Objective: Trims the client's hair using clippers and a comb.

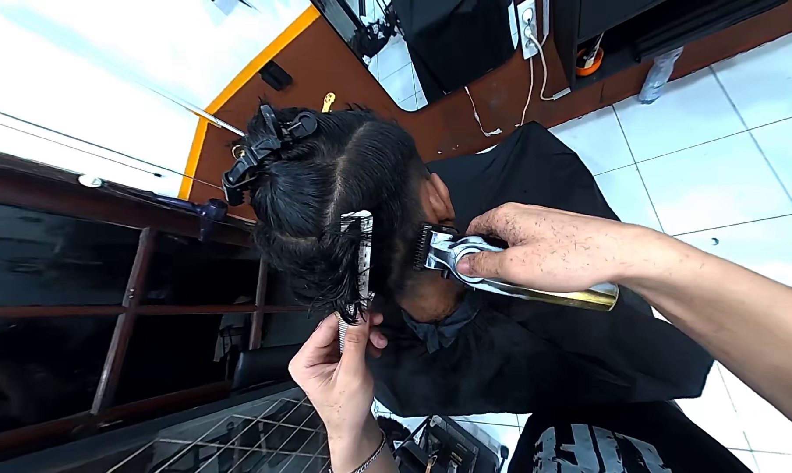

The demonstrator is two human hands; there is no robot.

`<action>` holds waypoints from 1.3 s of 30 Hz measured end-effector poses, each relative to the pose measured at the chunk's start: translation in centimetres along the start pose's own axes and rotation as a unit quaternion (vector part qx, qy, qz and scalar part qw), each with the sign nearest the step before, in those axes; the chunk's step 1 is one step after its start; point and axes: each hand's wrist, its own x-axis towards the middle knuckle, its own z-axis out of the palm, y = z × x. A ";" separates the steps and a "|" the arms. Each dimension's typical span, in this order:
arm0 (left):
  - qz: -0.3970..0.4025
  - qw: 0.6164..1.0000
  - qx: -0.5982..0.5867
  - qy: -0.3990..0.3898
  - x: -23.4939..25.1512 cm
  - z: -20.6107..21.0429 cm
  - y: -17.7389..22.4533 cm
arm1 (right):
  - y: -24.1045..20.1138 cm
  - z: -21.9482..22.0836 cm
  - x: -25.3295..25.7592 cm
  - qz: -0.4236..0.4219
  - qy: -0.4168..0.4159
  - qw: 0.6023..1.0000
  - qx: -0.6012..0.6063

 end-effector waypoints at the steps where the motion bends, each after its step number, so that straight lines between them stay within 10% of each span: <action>1: 0.000 1.000 -0.001 -0.001 0.0 0.0 0.0 | -0.1 -0.1 0.1 -0.006 0.007 1.000 0.019; 15: 0.008 0.993 -0.112 0.030 -1.3 -2.0 2.3 | 1.6 0.8 -3.4 0.035 -0.034 0.996 0.081; 22: -0.124 0.979 0.053 -0.154 -3.6 1.5 0.5 | 3.9 1.7 -6.0 -0.128 0.177 0.816 0.535; 33: -0.048 0.996 0.073 -0.027 -1.8 1.6 0.5 | 2.0 5.1 -3.6 0.049 0.028 0.971 0.231; 39: -0.017 0.997 0.074 0.002 -1.0 1.2 1.1 | 0.7 5.8 -1.2 0.090 -0.025 0.976 0.199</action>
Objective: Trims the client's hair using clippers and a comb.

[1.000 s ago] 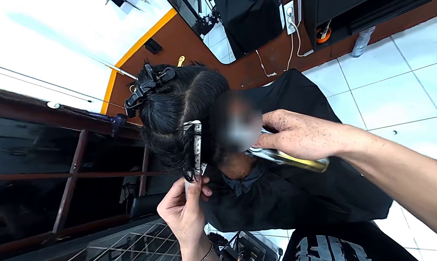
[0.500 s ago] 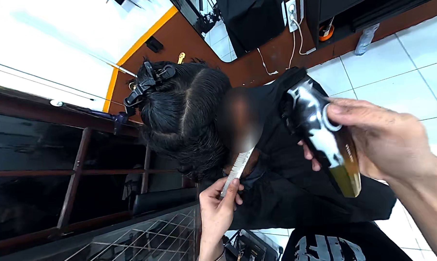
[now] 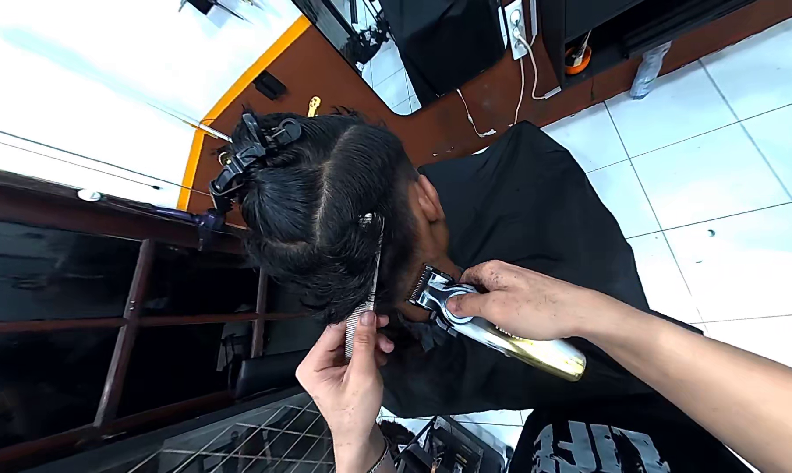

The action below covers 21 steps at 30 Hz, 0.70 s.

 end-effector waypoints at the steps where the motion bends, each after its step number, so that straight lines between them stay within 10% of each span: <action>1: 0.002 1.000 -0.003 0.001 0.0 0.0 0.0 | 0.0 0.0 0.1 -0.008 0.003 1.000 0.017; 11: 0.018 0.999 -0.040 0.009 0.3 -0.8 0.0 | -0.3 0.6 0.0 -0.142 0.056 0.988 0.021; 16: 0.044 0.988 -0.116 0.092 0.6 -2.5 1.1 | -0.8 -0.1 -0.6 0.003 -0.010 0.997 -0.079; 21: 0.070 0.983 -0.153 0.068 0.1 -3.3 1.2 | -0.1 -0.5 -0.5 -0.065 0.027 0.997 0.009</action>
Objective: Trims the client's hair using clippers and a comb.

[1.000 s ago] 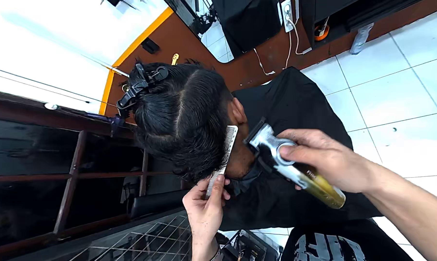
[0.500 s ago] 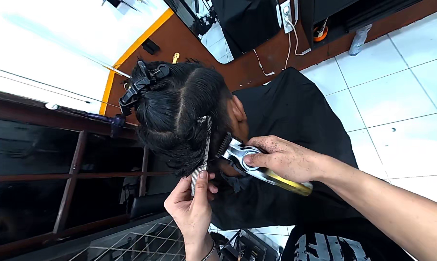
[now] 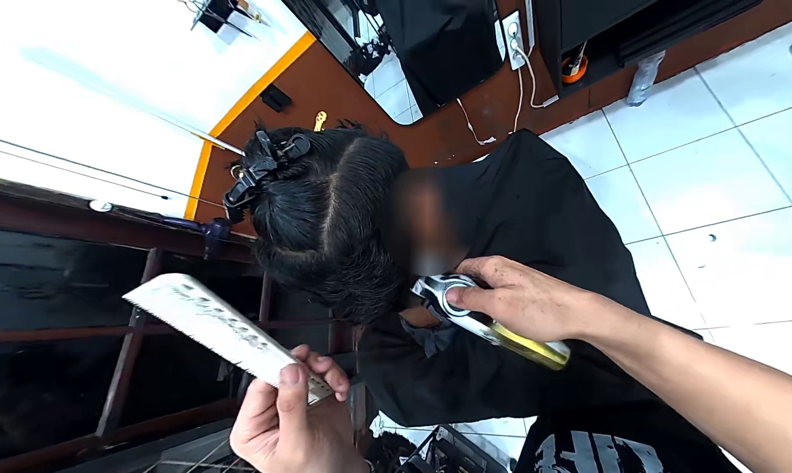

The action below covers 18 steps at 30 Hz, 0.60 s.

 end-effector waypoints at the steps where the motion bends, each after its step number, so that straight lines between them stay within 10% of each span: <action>1: -0.009 1.000 0.007 -0.029 -0.2 -0.2 0.0 | 0.3 -0.4 -0.5 -0.023 0.005 1.000 0.008; 8: -0.216 0.938 0.126 -0.241 -2.5 0.7 -2.6 | 2.6 -4.0 -6.3 -0.075 0.125 0.963 0.227; 18: -0.177 0.968 0.116 -0.136 -1.1 2.7 -3.3 | 3.3 -1.7 -5.0 -0.140 0.133 0.921 0.339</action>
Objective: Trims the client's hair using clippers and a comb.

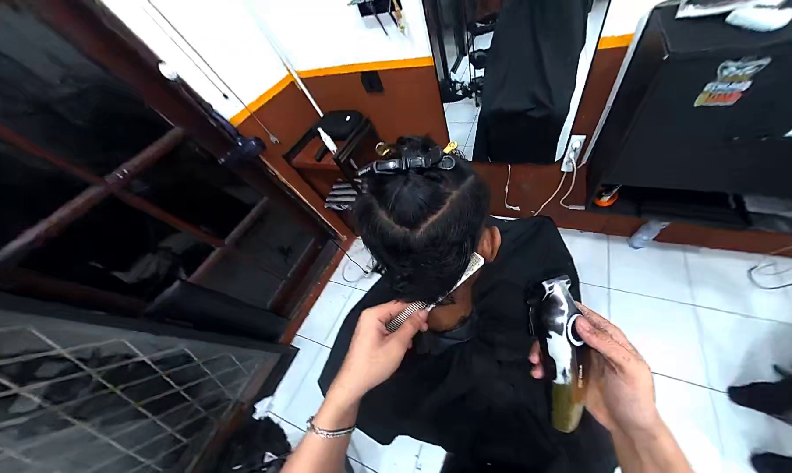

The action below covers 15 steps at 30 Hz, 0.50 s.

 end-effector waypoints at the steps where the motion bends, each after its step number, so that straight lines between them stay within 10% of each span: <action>1: 0.016 1.000 -0.015 0.006 0.0 -0.1 -0.2 | 0.6 0.5 -0.2 -0.014 0.014 0.999 0.026; 7: -0.012 0.979 0.047 -0.196 0.3 -1.9 -1.8 | 2.5 3.0 -1.6 0.009 0.091 0.995 0.031; 15: 0.085 0.988 0.011 -0.131 3.4 -4.0 -3.1 | 5.5 8.6 -2.7 0.034 0.090 0.991 -0.092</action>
